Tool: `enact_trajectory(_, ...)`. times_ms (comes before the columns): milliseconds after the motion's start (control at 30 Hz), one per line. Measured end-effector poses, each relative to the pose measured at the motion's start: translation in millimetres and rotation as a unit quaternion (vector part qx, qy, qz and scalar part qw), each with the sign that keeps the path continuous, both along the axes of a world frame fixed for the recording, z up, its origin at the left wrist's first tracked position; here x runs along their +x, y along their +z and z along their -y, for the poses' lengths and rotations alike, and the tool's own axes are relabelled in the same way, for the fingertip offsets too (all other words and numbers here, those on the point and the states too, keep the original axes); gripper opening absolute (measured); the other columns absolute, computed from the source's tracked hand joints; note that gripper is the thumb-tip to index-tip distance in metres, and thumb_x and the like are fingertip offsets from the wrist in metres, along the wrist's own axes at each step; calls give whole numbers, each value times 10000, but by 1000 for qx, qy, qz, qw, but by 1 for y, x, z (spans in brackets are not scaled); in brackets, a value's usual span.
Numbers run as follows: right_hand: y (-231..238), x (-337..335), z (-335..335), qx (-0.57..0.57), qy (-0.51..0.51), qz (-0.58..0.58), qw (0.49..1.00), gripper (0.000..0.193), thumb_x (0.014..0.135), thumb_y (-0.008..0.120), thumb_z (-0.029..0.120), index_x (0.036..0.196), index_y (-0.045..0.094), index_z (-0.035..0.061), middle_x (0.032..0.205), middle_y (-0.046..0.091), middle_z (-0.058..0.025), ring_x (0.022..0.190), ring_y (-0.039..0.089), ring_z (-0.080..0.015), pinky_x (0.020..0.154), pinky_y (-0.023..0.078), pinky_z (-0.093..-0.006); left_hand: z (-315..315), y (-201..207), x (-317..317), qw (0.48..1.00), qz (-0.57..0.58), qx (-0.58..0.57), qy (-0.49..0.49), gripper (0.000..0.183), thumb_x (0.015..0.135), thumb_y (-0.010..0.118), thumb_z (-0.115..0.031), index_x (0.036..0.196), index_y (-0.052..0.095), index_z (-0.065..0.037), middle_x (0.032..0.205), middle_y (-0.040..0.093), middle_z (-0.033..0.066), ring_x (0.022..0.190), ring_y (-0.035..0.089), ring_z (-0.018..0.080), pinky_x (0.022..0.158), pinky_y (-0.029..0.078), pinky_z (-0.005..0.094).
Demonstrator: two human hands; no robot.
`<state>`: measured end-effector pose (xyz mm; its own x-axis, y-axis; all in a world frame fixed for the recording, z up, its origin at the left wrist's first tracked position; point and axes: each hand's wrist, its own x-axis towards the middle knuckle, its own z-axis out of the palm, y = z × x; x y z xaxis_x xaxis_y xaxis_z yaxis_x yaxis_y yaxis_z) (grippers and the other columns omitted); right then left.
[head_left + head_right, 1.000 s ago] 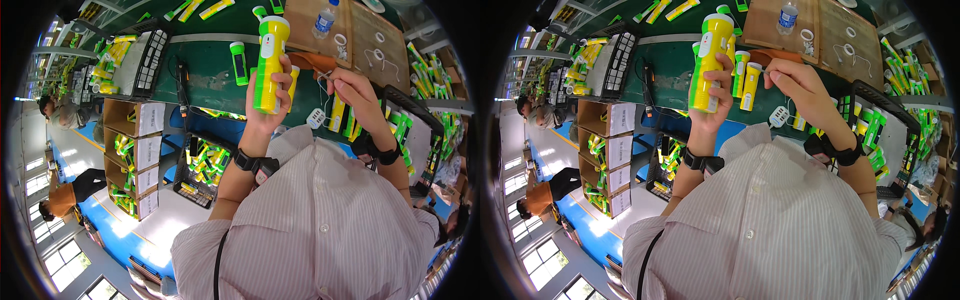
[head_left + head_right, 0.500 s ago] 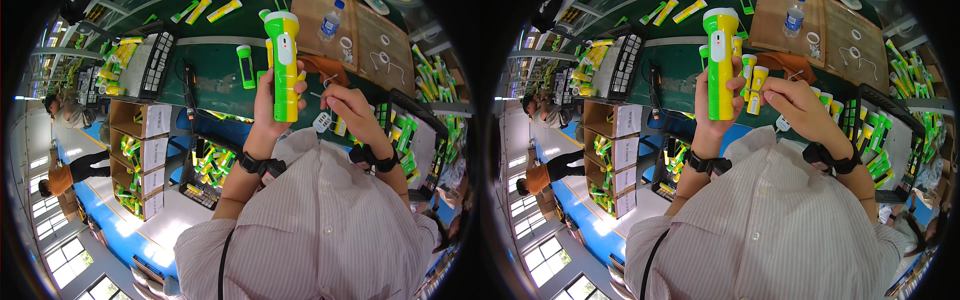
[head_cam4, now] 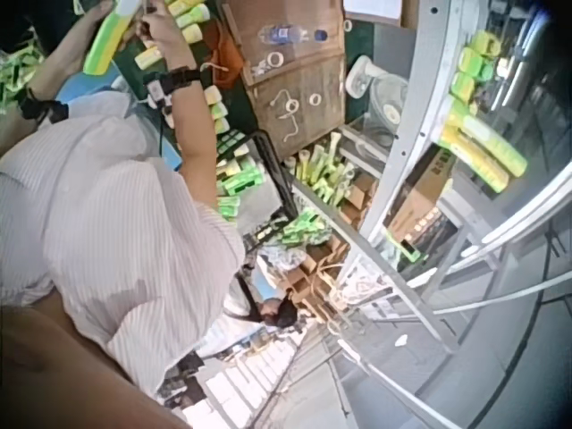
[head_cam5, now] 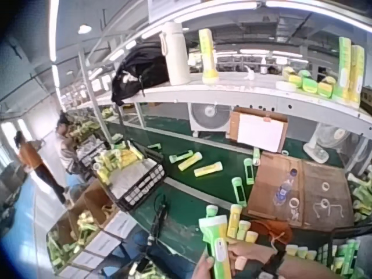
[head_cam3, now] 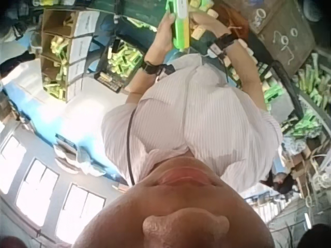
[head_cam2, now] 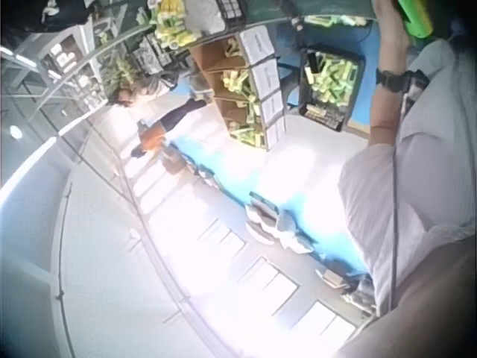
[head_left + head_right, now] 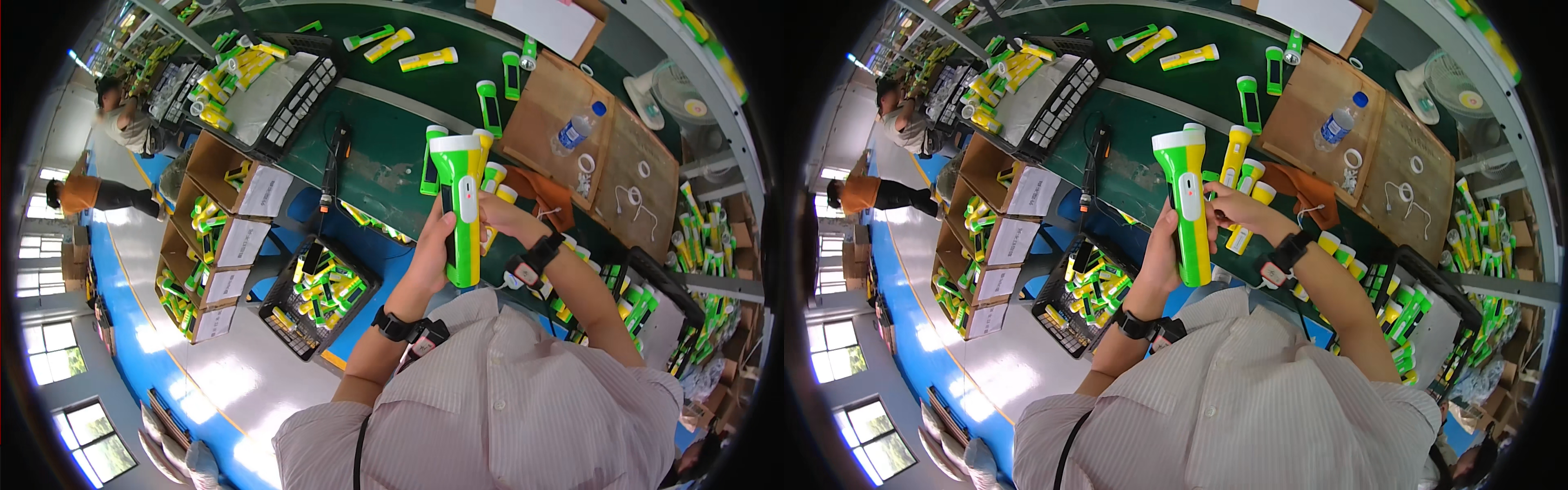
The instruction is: Inspecting, testing, and applying components/labels to green and yellow flashlights on an assembly line.
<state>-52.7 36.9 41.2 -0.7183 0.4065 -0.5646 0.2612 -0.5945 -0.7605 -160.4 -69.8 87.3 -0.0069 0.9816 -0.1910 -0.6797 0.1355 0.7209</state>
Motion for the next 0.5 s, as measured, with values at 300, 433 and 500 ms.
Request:
enact_trajectory(300,-151,-173,-51,252,-12,139,958,238,775,532,106,982,578,0,995,595,-147,931,562,-215,775,440,-310,55,-9,-43,992,49,-22,111,493,808,446,-400,1171,331,-87,864,501,91,701,525,177,572,477,299)
enact_trajectory(433,-213,-180,-75,424,77,183,884,311,717,488,47,1013,584,42,1034,572,-170,992,529,-317,850,419,-360,70,-14,-51,985,117,18,124,611,740,549,-495,1136,350,-73,834,473,68,684,511,170,557,465,310)
enact_trajectory(500,-215,-173,-71,454,109,199,862,310,708,500,48,1005,588,47,1000,581,-168,980,535,-316,842,425,-370,72,-15,-52,980,145,18,133,626,706,590,-504,1095,405,-49,845,468,52,707,514,160,623,470,323)
